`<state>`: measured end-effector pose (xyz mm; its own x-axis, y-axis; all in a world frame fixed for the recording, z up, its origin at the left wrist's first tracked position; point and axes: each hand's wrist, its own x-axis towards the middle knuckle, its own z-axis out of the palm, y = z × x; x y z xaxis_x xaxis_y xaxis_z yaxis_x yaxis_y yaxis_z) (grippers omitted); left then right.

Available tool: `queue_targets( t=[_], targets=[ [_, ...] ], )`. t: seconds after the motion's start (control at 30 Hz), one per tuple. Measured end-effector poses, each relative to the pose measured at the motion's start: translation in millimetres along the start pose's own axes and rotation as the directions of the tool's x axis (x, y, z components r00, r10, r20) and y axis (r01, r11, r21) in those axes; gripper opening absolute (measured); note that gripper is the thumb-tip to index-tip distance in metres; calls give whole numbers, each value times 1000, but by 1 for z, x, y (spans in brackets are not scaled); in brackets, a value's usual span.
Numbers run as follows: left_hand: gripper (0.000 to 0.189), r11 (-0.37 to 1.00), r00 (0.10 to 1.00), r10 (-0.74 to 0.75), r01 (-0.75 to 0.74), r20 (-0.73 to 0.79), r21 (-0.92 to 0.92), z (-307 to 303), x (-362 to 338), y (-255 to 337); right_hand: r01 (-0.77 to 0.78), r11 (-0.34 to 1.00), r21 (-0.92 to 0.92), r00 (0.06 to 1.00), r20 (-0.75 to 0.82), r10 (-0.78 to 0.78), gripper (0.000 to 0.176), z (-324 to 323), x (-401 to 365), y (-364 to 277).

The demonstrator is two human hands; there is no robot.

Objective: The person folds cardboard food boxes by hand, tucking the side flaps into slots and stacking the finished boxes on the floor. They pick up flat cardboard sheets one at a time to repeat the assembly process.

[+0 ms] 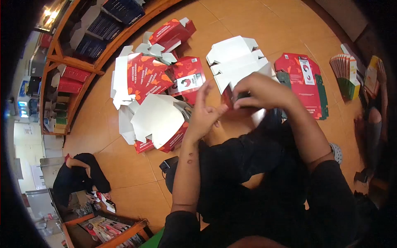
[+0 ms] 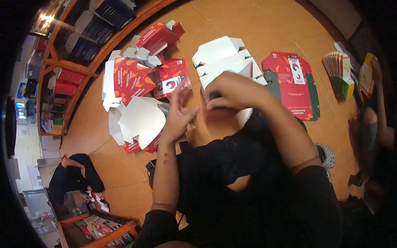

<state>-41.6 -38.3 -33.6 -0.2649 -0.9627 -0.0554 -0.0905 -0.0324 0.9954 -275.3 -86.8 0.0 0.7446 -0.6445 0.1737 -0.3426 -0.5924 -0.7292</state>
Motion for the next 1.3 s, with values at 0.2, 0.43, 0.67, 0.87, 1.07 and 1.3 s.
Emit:
queue_targets(
  t=[0.2, 0.43, 0.67, 0.87, 1.07, 1.3],
  targets=[
    [31, 926, 938, -264, 312, 223, -215, -8, 17, -50, -193, 980, 52, 942, 289, 170, 29, 21, 5, 18],
    [22, 944, 979, -172, 196, 109, -264, -15, 22, -64, -404, 910, 91, 861, 374, 345, 37, 2, -1, 48],
    [31, 899, 983, -176, 138, 55, 416, 3, 12, -46, -460, 888, -8, 731, 565, 384, 34, 28, 9, 67],
    [29, 893, 979, 26, 69, -203, 446, 22, 8, -51, -604, 788, 118, 674, 605, 425, 33, 29, 10, 55],
    [29, 871, 987, 88, -12, -132, 490, 30, 5, -55, -415, 910, -24, 737, 578, 351, 31, 41, 7, 72],
    [26, 929, 987, -154, 163, -52, 333, 23, 7, -55, -326, 943, -66, 773, 556, 306, 32, 43, 9, 64]
  ],
)
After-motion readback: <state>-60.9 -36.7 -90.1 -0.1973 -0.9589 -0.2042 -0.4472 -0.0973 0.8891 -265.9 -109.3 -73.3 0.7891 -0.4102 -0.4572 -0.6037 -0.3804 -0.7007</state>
